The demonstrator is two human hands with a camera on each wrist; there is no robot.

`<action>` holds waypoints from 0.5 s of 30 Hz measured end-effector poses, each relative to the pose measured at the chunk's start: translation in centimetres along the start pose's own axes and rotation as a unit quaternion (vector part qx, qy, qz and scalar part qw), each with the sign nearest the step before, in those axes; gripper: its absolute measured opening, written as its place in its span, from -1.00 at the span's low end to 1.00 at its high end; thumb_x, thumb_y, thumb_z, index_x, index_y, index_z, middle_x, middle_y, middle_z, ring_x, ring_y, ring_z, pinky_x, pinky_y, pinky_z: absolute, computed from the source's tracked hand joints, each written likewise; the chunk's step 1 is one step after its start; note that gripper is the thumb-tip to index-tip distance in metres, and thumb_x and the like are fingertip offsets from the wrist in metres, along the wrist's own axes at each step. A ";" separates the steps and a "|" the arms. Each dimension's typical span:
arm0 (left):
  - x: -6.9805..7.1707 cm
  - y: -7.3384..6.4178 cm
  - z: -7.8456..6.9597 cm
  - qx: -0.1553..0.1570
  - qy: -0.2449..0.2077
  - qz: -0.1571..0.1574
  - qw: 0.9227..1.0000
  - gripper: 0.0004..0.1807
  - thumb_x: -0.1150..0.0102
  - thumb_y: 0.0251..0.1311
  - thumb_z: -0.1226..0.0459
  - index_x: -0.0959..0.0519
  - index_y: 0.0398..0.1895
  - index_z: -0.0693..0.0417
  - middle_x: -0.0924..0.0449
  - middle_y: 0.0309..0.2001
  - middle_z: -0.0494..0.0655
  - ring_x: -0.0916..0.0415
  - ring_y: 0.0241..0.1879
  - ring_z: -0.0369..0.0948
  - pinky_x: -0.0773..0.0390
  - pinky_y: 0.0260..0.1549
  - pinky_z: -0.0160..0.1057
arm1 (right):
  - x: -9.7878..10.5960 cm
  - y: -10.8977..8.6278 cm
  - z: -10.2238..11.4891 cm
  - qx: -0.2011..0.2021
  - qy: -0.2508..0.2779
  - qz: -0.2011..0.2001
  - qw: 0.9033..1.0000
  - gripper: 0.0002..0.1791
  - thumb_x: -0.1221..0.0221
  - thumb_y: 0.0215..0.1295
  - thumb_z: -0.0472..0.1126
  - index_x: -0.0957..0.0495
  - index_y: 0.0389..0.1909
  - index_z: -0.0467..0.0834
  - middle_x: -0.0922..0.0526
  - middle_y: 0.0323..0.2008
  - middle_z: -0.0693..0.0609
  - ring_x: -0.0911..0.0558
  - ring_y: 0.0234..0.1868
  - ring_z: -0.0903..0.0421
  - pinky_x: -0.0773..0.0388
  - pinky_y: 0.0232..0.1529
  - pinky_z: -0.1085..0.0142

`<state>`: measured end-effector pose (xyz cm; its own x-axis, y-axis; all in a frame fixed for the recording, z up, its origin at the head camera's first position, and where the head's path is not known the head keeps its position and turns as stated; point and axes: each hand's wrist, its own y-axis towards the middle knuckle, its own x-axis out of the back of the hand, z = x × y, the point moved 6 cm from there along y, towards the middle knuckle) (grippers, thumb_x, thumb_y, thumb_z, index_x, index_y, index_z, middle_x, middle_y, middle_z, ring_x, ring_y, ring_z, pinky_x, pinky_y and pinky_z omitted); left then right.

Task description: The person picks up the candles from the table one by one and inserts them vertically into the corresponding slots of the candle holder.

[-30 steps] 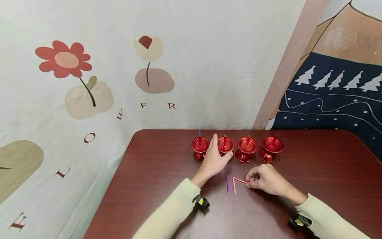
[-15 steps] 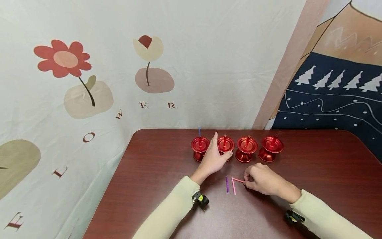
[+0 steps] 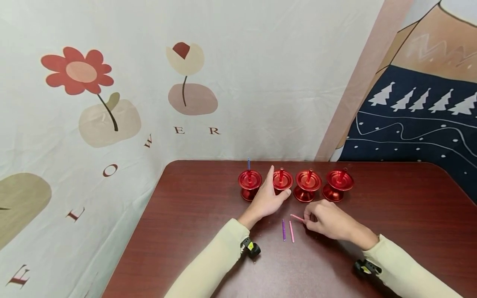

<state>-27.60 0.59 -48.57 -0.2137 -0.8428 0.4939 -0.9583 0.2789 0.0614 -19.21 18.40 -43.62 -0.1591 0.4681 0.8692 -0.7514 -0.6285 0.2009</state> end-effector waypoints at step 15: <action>1.8 -2.0 -3.7 -0.001 -0.033 0.034 0.999 -0.08 -0.35 0.53 0.15 -0.06 0.75 0.13 -0.36 0.59 0.26 -0.39 0.54 0.09 -0.37 0.51 0.14 | 2.6 1.7 1.4 -0.039 0.291 -0.072 0.953 -0.92 -0.31 0.49 -0.50 -0.68 -0.14 -0.28 -0.74 -0.32 -0.05 -0.80 -0.37 0.12 -0.80 -0.21 0.27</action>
<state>-25.38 0.24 -44.57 -0.2905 -0.8506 0.4382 -0.9407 0.3378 0.0321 -20.00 17.65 -40.35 -0.3615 0.8257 0.4329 -0.8338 -0.4941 0.2462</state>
